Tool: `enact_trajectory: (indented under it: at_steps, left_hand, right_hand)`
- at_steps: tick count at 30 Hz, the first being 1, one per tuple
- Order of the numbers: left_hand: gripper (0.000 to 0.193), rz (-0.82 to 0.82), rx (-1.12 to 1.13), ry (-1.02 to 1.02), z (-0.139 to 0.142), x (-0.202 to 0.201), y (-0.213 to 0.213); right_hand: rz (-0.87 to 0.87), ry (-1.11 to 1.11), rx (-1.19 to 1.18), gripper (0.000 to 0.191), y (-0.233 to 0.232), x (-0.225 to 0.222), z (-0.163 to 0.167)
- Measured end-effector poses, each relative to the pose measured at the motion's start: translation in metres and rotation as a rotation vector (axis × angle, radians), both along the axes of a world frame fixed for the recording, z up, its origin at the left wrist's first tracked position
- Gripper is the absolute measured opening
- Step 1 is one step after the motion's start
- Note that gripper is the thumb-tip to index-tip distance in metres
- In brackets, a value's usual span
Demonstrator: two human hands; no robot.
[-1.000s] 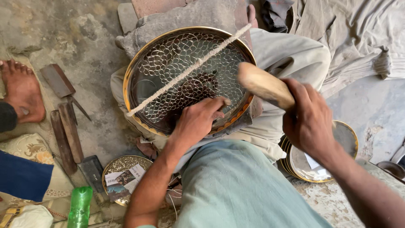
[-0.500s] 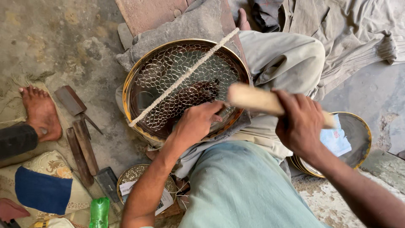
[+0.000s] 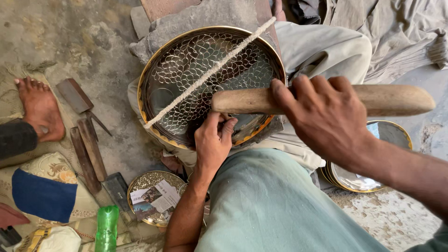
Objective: The person sits on the floor and uses a wooden mallet to hammer a small metal punch against a brass tray, creating a repeating dimpled pattern. The tray is held steady on the lap and the person repeatedly strikes the punch to form the decorative texture.
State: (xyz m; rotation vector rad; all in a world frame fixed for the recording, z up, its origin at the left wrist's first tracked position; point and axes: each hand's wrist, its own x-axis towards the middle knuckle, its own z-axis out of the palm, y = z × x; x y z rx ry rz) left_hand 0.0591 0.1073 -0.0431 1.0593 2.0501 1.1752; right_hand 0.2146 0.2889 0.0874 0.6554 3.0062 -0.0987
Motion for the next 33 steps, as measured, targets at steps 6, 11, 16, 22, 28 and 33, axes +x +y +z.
enact_trajectory:
  at_steps: [6,11,16,22,28,33]
  left_hand:
    - [0.023,-0.012,0.059,-0.131,-0.002,-0.001,0.006]
    - [0.026,-0.059,0.082,-0.056,-0.005,-0.002,0.006]
    - [0.028,-0.16,0.109,0.083,-0.011,-0.004,0.009]
    - [0.024,-0.513,-0.005,0.048,-0.008,-0.016,0.033]
    - [0.036,-0.896,-0.094,-0.04,0.015,-0.023,0.065]
    - [0.047,-1.126,-0.167,-0.003,0.031,-0.02,0.084]
  right_hand:
    - [-0.13,0.117,-0.168,0.052,0.015,0.003,0.008]
    - [-0.147,0.188,-0.207,0.049,0.017,-0.001,0.004]
    - [-0.09,0.017,-0.036,0.05,0.01,0.019,-0.005]
    - [-0.437,0.015,-0.314,0.057,-0.015,0.068,-0.031]
    - [-0.736,0.36,-0.397,0.059,-0.089,0.119,-0.08]
    - [-0.835,0.479,-0.396,0.063,-0.125,0.14,-0.106]
